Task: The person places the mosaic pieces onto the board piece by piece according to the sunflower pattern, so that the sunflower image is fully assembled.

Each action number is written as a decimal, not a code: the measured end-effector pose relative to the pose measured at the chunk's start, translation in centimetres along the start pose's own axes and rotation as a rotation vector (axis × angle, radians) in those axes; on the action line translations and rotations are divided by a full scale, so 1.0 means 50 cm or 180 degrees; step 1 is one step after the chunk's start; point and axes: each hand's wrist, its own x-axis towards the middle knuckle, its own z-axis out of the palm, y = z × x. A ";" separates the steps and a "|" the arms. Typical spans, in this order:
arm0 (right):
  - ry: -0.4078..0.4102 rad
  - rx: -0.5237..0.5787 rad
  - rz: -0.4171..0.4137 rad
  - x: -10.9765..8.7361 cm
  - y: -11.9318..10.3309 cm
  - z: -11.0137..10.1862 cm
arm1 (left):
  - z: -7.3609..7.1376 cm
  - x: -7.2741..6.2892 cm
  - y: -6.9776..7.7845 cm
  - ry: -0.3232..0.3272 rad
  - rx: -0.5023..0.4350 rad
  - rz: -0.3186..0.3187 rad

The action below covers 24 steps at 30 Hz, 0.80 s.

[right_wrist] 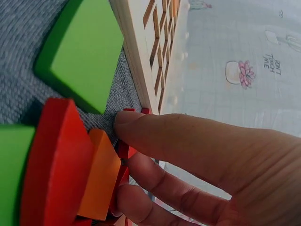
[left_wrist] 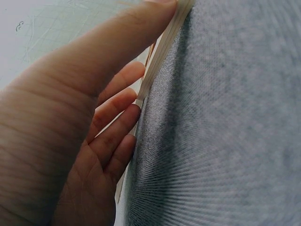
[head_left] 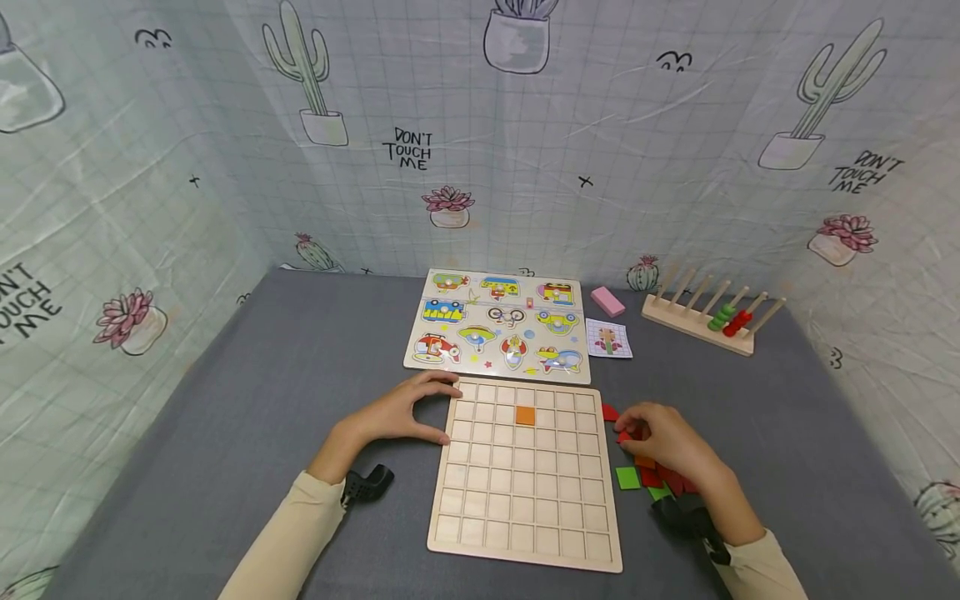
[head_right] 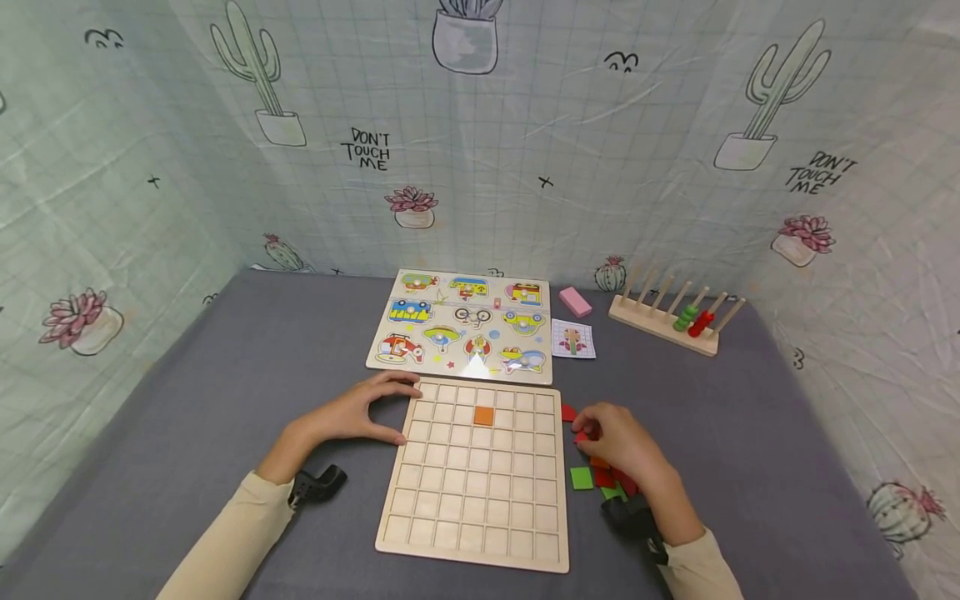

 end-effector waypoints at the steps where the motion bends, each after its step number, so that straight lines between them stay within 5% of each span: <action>1: -0.0004 -0.0008 -0.0009 0.000 0.000 0.000 | 0.000 0.000 0.000 -0.0002 -0.0006 -0.0003; 24: 0.0070 -0.0085 -0.0312 0.031 -0.039 0.013 | -0.003 0.001 0.003 -0.0056 -0.0046 -0.0005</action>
